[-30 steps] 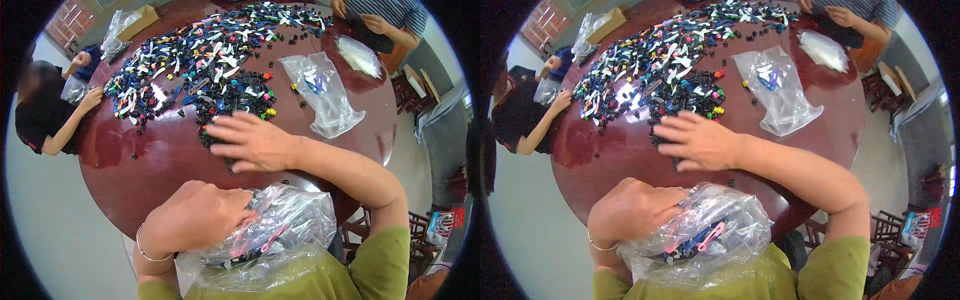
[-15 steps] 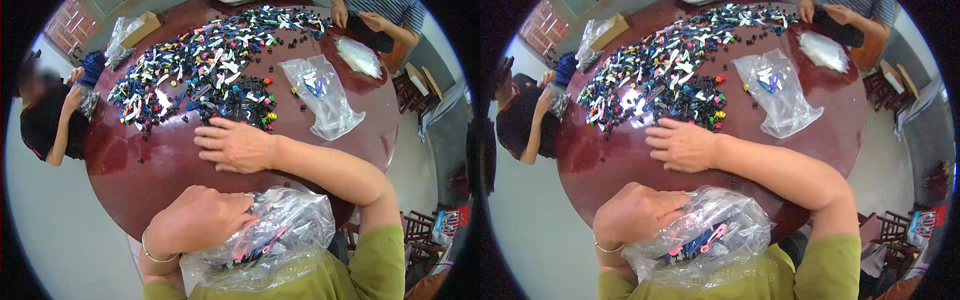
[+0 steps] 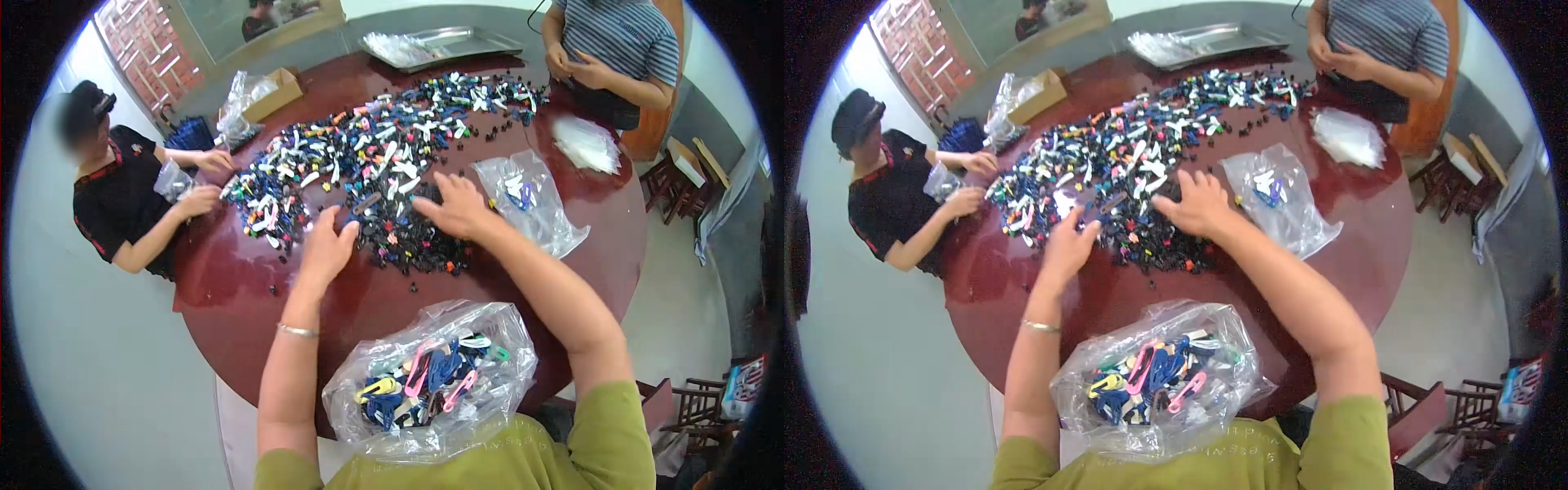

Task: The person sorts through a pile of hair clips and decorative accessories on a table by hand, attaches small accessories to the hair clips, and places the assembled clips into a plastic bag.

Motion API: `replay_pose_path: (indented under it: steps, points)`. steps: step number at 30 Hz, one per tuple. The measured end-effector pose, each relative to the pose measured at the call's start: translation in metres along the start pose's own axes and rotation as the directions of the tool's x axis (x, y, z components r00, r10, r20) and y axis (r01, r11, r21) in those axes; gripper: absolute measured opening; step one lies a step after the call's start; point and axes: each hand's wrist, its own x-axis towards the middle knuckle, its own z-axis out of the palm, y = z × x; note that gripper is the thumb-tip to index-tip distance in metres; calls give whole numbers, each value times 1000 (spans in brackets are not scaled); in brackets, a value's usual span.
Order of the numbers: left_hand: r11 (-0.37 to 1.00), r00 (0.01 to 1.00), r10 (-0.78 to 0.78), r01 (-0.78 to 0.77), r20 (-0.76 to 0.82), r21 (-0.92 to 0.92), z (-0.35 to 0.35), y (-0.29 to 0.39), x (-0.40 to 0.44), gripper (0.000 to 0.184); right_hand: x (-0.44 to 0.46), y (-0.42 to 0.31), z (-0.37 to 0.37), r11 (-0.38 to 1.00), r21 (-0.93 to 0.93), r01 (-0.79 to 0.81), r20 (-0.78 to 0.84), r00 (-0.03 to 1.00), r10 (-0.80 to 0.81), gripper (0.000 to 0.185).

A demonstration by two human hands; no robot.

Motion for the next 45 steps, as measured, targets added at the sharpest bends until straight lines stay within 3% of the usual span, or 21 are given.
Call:
replay_pose_path:
  steps: [2, 4, 5, 8, 9, 12, 13, 14, 15, 16, 20, 21, 24, 26, 28, 31, 33, 34, 36, 40, 45]
  points:
    - [987, 983, 143, -132, -117, 95, 42, -43, 28, 60, 4, -6, 14, 1000, -11, 12, -48, 999, -12, 81]
    - [975, 971, 219, -214, -96, 67, 56, -43, 45, 70, 0, -7, 17, 988, -87, 125, -52, 990, -130, 77]
    - [966, 959, 256, -251, -119, 61, 60, -39, 49, 67, 2, -5, 19, 985, -71, 156, -85, 983, -162, 73]
    - [978, 977, 208, -209, 49, 13, 56, -7, 53, 60, 3, -7, 21, 980, -17, 197, -128, 972, -197, 69]
    - [950, 950, 310, -310, 19, -26, 58, 0, 53, 49, 4, -5, 27, 960, 9, 280, -251, 930, -269, 60]
    - [952, 981, 186, -167, 52, -259, 60, 20, 43, 41, 8, -11, 39, 944, 88, 318, -351, 897, -269, 52]
    - [917, 990, 121, -85, 68, -390, 63, 21, 43, 36, 6, -17, 33, 940, 156, 302, -316, 917, -243, 47]
    - [847, 990, 141, -115, 9, -519, 67, 19, 41, 32, 10, -19, 37, 926, 256, 279, -324, 927, -190, 46]
    - [767, 992, 87, -6, 94, -642, 65, 22, 40, 31, 14, -20, 38, 901, 350, 255, -330, 934, -136, 44]
    - [662, 982, 46, 108, 183, -742, 63, 25, 38, 30, 15, -22, 40, 868, 440, 230, -332, 940, -81, 43]
    - [519, 989, 91, 51, 115, -853, 67, 32, 32, 31, 26, -26, 49, 730, 618, 290, -391, 920, -34, 36]
    - [523, 991, 92, 39, 102, -851, 61, 39, 28, 31, 32, -31, 47, 559, 797, 230, -286, 958, 14, 33]
    - [543, 989, 142, -33, 53, -839, 49, 48, 18, 33, 21, -33, 32, 281, 954, 104, -121, 992, 44, 28]
    - [542, 983, 184, -84, 20, -836, 42, 53, 10, 33, 10, -34, 20, 291, 950, 114, -109, 994, -31, 29]
    - [600, 963, 249, -67, 107, -797, 31, 51, -1, 33, -2, -29, 12, 303, 946, 119, -91, 990, -104, 30]
    - [763, 921, 315, -102, 229, -638, 23, 36, -17, 35, -23, -14, -3, 550, 794, 259, -124, 955, -270, 34]
    - [819, 827, 540, -476, 154, -320, 15, 31, -28, 40, -37, -4, -18, 681, 641, 356, -79, 912, -403, 40]
    - [764, 749, 645, -631, 153, -130, 10, 30, -34, 43, -43, 2, -22, 706, 545, 453, -100, 871, -481, 42]
    - [766, 748, 631, -642, 207, -17, 3, 30, -47, 60, -56, 11, -26, 700, 329, 634, -116, 762, -637, 46]
    - [766, 766, 594, -632, 245, 118, 0, 27, -62, 76, -76, 24, -17, 720, -33, 694, -30, 719, -694, 81]
    - [820, 823, 546, -563, 155, 101, 28, 20, -52, 73, -70, 9, 2, 803, -56, 593, -39, 803, -595, 82]
